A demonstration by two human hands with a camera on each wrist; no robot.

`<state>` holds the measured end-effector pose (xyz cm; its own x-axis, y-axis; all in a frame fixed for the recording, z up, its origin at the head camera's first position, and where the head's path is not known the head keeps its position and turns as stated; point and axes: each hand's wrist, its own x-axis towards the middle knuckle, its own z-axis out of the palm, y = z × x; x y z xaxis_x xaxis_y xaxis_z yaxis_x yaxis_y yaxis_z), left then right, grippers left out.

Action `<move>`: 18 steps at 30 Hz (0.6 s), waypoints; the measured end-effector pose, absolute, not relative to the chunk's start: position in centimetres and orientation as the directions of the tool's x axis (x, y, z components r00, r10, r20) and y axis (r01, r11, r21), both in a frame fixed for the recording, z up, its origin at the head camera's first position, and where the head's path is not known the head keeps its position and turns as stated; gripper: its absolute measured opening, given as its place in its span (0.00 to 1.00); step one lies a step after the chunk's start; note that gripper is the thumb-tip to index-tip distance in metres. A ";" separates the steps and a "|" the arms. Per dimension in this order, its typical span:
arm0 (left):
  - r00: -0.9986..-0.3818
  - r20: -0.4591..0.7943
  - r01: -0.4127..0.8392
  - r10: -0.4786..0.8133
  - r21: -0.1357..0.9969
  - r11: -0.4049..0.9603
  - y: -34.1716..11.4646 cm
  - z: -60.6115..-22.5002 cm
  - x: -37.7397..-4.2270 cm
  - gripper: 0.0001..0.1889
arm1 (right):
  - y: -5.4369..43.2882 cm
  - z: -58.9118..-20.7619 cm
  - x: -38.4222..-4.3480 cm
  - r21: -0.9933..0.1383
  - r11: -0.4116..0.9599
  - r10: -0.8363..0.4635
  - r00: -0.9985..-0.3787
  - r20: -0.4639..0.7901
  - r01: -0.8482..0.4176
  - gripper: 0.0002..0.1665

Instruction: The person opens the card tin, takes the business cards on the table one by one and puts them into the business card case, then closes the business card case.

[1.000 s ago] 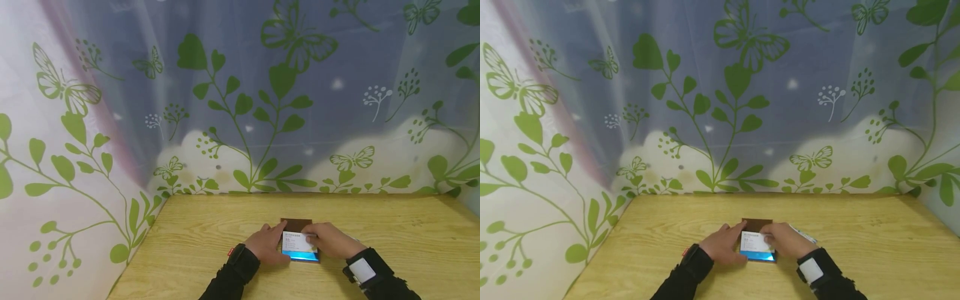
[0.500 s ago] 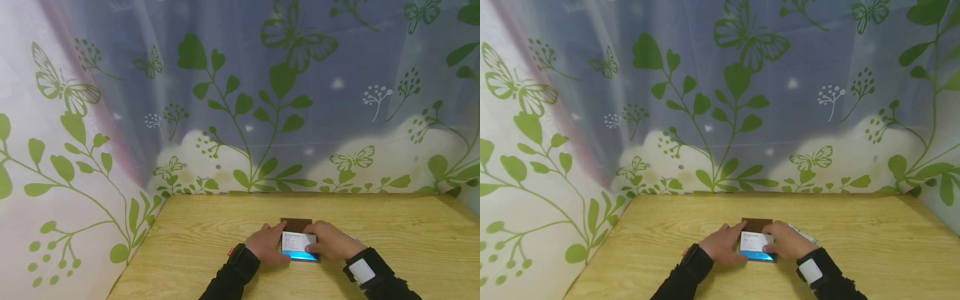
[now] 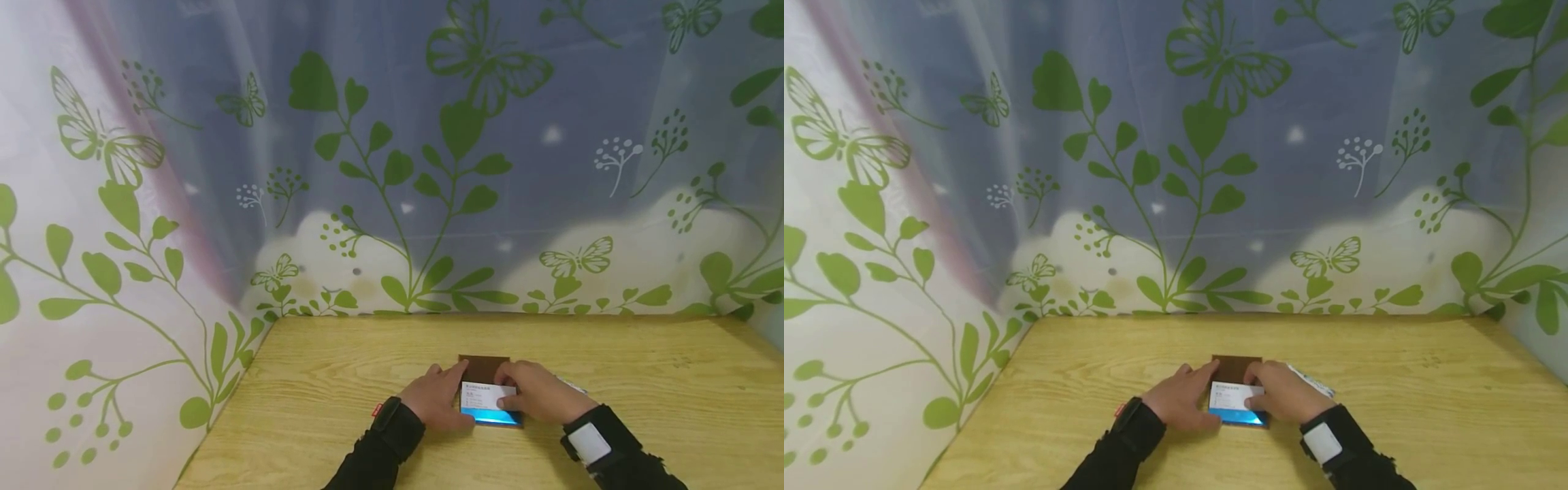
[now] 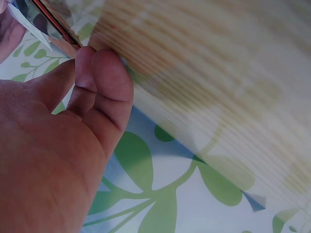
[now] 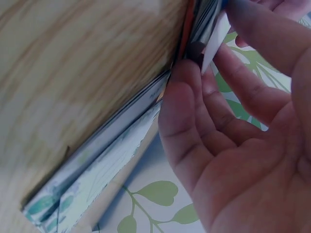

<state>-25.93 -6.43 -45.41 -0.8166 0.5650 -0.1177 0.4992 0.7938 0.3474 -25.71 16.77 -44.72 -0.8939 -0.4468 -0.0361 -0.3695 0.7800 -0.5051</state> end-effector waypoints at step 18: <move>-0.817 -0.127 0.488 0.563 0.368 0.792 -6.6 -45.4 -25.8 0.50 | 17.5 -44.9 -25.7 -0.559 0.657 -0.587 -0.809 0.043 -0.507 0.02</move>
<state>-25.82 -6.57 -45.44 -0.8170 0.5626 -0.1268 0.4880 0.7915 0.3680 -25.72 17.52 -44.91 -0.8085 -0.5869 0.0434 -0.5066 0.6566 -0.5588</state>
